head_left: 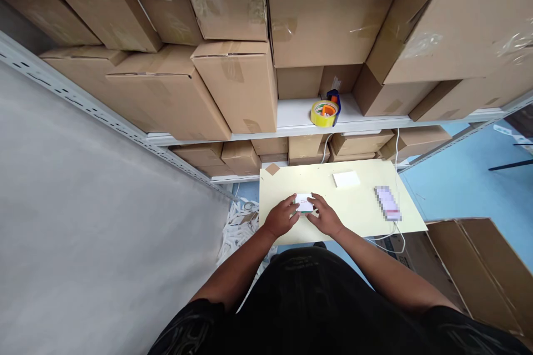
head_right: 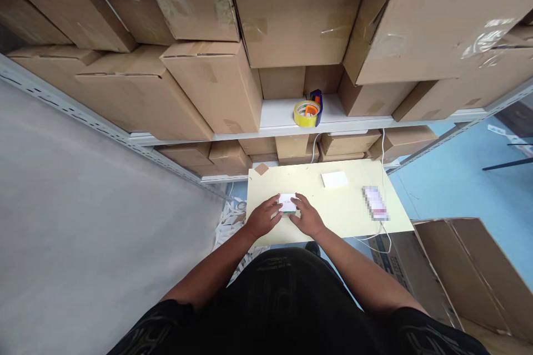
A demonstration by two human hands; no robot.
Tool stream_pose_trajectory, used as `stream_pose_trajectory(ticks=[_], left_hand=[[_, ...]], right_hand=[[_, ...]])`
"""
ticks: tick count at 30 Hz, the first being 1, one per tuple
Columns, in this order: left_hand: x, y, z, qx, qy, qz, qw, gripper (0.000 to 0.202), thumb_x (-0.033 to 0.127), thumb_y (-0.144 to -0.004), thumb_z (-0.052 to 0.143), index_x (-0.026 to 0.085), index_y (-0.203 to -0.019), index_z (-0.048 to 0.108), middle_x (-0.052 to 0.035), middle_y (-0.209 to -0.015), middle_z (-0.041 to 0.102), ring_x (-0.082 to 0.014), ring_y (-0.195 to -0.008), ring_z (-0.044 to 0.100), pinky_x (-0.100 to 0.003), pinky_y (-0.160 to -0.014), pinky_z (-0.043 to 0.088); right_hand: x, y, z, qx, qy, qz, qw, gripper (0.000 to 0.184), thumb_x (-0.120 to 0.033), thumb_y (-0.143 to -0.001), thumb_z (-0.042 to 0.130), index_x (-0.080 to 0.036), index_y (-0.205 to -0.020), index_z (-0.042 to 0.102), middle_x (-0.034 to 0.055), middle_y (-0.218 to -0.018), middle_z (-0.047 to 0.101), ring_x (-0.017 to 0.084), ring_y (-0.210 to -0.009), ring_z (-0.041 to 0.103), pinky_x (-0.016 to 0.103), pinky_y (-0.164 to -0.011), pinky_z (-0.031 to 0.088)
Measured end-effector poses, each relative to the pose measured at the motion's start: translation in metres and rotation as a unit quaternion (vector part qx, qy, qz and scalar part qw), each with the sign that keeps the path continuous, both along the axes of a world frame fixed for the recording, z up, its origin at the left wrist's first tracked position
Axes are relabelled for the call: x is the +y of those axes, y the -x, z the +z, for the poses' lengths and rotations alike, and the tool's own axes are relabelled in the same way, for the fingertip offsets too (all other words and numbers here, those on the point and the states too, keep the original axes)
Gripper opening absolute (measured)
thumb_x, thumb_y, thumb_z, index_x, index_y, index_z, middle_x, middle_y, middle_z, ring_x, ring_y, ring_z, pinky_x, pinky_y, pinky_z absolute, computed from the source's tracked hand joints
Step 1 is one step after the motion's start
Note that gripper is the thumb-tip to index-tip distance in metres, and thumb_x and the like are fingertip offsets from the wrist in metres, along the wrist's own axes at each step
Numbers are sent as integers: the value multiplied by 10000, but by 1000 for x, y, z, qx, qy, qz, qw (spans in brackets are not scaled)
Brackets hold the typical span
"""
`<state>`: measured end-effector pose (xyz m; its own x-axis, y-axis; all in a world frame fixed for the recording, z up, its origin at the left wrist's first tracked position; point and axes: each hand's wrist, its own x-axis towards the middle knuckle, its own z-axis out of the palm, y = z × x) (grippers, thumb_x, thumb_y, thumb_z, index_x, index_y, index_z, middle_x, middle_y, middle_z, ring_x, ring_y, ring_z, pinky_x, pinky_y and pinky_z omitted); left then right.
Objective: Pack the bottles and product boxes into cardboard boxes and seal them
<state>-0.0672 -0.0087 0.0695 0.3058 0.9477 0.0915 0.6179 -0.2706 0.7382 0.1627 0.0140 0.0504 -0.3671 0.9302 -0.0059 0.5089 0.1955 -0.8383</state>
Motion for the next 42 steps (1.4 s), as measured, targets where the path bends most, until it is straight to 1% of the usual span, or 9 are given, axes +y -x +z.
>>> stream_pose_trajectory(ticks=[3, 6, 8, 11, 16, 25, 33, 39, 42], left_hand=[[-3, -4, -1, -49, 36, 34, 998, 362, 305, -937, 620, 222, -1289, 648, -115, -1559, 485, -280, -1339, 574, -438, -1064, 544], [-5, -10, -10, -130, 119, 120, 977, 504, 312, -916, 643, 222, -1400, 536, -136, -1528, 496, -242, -1158, 674, -384, -914, 596], [-8, -14, -20, -187, 188, 170, 949, 583, 320, -896, 679, 215, -1437, 489, -159, -1501, 526, -242, -1108, 691, -411, -960, 567], [-14, -19, -38, -266, 271, 162, 911, 634, 338, -880, 706, 211, -1454, 471, -171, -1505, 543, -287, -1215, 646, -492, -1082, 483], [-19, -26, -60, -299, 307, 149, 891, 783, 300, -790, 777, 218, -1493, 443, -159, -1539, 521, -348, -1360, 547, -536, -1151, 403], [57, 16, -50, -269, 269, 239, 893, 689, 218, -768, 724, 199, -1426, 521, -118, -1359, 677, -283, -1168, 675, -445, -1068, 476], [104, 54, -53, -216, 250, 285, 900, 710, 205, -762, 726, 210, -1438, 509, -94, -1303, 710, -261, -1103, 698, -397, -1015, 501], [77, 63, -65, -202, 265, 311, 890, 674, 280, -779, 761, 190, -1407, 531, -162, -1441, 610, -278, -1193, 655, -375, -996, 501], [38, 69, -67, -194, 293, 304, 886, 496, 370, -784, 761, 184, -1227, 636, -152, -1331, 674, -271, -1118, 678, -364, -922, 529]], right_hand=[[1, 1, 2, 21, 69, -47, 996, 643, -409, -838, 674, -283, -1436, 476, 127, -1478, 540, 231, -969, 679, 444, -819, 600], [3, 0, -4, 64, 159, -102, 980, 639, -403, -844, 643, -274, -1442, 460, 116, -1412, 606, 238, -999, 688, 458, -910, 565], [4, -3, -12, 87, 222, -96, 966, 587, -378, -828, 623, -257, -1393, 520, 109, -1388, 632, 263, -1089, 673, 470, -971, 535], [1, -9, -27, 104, 285, -42, 952, 614, -337, -774, 627, -261, -1380, 556, 79, -1367, 653, 285, -1156, 649, 471, -1015, 503], [3, -3, -47, 87, 305, -6, 948, 784, -274, -687, 676, -293, -1451, 498, 49, -1347, 661, 294, -1152, 647, 453, -1011, 494], [88, 75, -47, 12, 290, 13, 957, 899, -230, -689, 691, -298, -1534, 392, 31, -1366, 649, 235, -1033, 676, 381, -945, 509], [140, 123, -43, -12, 289, 0, 957, 921, -265, -695, 732, -272, -1550, 389, 58, -1472, 595, 276, -1237, 617, 381, -1045, 467], [111, 98, -35, -35, 299, -69, 951, 835, -378, -768, 704, -243, -1536, 405, 120, -1481, 579, 284, -1283, 602, 393, -1051, 477], [94, 65, -8, -14, 237, -115, 964, 589, -438, -805, 662, -249, -1353, 561, 83, -1250, 707, 255, -1068, 685, 384, -953, 526]])
